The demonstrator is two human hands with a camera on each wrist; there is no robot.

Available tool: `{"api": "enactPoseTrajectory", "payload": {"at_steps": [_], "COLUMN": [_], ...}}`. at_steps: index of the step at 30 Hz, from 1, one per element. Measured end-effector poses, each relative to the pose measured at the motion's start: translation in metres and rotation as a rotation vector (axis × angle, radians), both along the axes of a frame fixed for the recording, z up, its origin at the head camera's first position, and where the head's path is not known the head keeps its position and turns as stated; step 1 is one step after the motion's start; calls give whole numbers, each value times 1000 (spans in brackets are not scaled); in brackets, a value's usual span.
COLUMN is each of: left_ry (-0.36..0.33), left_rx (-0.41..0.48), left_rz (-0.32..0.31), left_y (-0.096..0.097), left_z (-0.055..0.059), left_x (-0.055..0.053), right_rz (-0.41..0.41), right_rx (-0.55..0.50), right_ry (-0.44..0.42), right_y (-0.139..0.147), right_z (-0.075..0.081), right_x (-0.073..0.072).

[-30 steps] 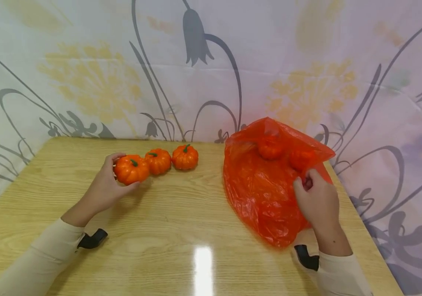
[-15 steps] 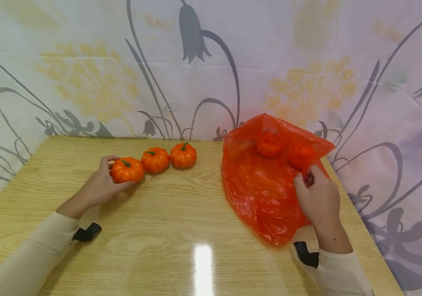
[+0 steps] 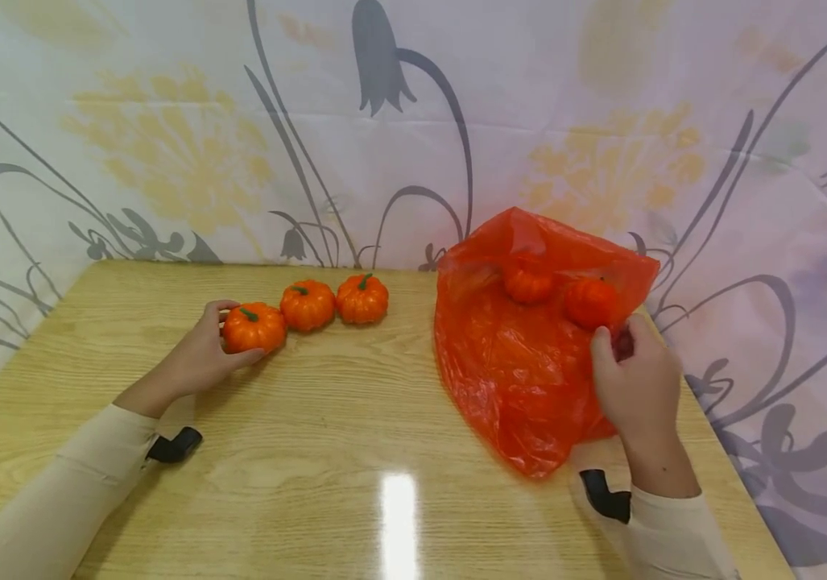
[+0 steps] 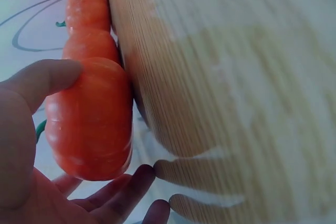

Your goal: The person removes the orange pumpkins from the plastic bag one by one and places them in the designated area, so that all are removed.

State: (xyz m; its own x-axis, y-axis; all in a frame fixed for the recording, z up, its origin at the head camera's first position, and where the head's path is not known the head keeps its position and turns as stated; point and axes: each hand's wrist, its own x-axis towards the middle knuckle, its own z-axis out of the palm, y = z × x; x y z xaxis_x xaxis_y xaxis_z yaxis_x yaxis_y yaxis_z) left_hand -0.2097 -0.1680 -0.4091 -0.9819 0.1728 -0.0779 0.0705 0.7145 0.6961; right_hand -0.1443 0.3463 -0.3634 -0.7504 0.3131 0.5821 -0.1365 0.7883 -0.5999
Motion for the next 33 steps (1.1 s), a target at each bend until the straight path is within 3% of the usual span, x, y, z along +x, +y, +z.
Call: {"api": "enactPoseTrajectory", "payload": {"at_steps": [10, 16, 26, 30, 33], "left_ry": [10, -8, -22, 55, 192], "left_rx": [-28, -47, -64, -75, -43], "left_rz": [-6, -8, -19, 42, 103], "left_y": [-2, -1, -1, 5, 16], "left_z": [0, 0, 1, 9, 18], "left_x": [-1, -1, -2, 6, 12], "right_rz": [-14, -48, -31, -26, -25], "right_rx": [-113, -179, -179, -188, -186], "right_ry": [143, 165, 169, 175, 181], "right_y": [0, 0, 0, 0, -1], "right_z": [11, 18, 17, 15, 14], "right_x": [4, 9, 10, 9, 8]}}
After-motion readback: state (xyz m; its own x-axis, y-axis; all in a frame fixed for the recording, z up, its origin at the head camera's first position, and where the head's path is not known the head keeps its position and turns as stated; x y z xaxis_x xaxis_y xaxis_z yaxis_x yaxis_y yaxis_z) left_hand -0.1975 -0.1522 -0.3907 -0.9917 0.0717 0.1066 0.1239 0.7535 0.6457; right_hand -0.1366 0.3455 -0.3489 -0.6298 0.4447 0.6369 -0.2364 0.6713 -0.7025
